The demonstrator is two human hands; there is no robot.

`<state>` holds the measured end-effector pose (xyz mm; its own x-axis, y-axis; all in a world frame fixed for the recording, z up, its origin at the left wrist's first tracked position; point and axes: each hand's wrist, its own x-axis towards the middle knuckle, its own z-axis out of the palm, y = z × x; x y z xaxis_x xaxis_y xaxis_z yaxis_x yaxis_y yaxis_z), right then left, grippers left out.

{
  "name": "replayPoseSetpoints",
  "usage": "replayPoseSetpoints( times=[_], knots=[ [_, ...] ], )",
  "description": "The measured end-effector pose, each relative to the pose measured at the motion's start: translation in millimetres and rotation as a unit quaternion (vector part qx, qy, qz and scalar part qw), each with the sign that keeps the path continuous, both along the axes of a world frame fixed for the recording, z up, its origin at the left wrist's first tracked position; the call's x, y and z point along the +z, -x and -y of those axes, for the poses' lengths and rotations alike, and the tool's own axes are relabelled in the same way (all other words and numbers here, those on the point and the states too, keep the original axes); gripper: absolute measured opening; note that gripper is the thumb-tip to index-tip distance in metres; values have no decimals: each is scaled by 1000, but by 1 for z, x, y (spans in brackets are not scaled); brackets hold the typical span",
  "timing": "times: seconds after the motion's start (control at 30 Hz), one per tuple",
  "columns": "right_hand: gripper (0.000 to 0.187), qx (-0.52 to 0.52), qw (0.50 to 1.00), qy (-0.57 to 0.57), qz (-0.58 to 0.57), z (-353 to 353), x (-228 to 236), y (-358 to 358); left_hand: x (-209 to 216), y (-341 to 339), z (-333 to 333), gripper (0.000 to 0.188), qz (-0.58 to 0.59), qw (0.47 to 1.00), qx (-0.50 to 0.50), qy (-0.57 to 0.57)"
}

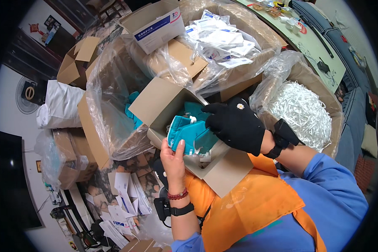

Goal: Packing individual face masks into a small cardboard box from larger bulk containers.

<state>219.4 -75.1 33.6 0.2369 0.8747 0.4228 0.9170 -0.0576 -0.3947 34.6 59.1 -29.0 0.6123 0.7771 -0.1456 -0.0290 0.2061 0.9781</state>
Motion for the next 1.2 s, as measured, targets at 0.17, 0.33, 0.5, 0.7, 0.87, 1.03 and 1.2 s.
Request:
replayPoseSetpoints(
  times=[0.17,0.33,0.5,0.7,0.87,1.03,1.2],
  knots=[
    [7,13,991,130,-19,-6,15,11,3,-4,4,17,-28,998,-33,-38],
    [10,23,994,-20,-103,-8,-40,10,8,-11,12,16,-11,995,9,97],
    [9,43,988,119,-88,1,-31,4,-13,8,-11,13,-1,976,102,192],
    [8,101,979,115,134,4,20,9,-9,12,-27,14,-51,981,138,-126],
    [11,243,966,73,-36,-1,22,9,-16,14,-27,12,-19,990,134,-41],
    [12,183,972,18,-149,-8,20,4,-7,5,-12,20,98,984,36,147],
    [9,19,998,42,-32,-10,2,-2,-13,9,-2,47,91,987,-47,124]
  ],
)
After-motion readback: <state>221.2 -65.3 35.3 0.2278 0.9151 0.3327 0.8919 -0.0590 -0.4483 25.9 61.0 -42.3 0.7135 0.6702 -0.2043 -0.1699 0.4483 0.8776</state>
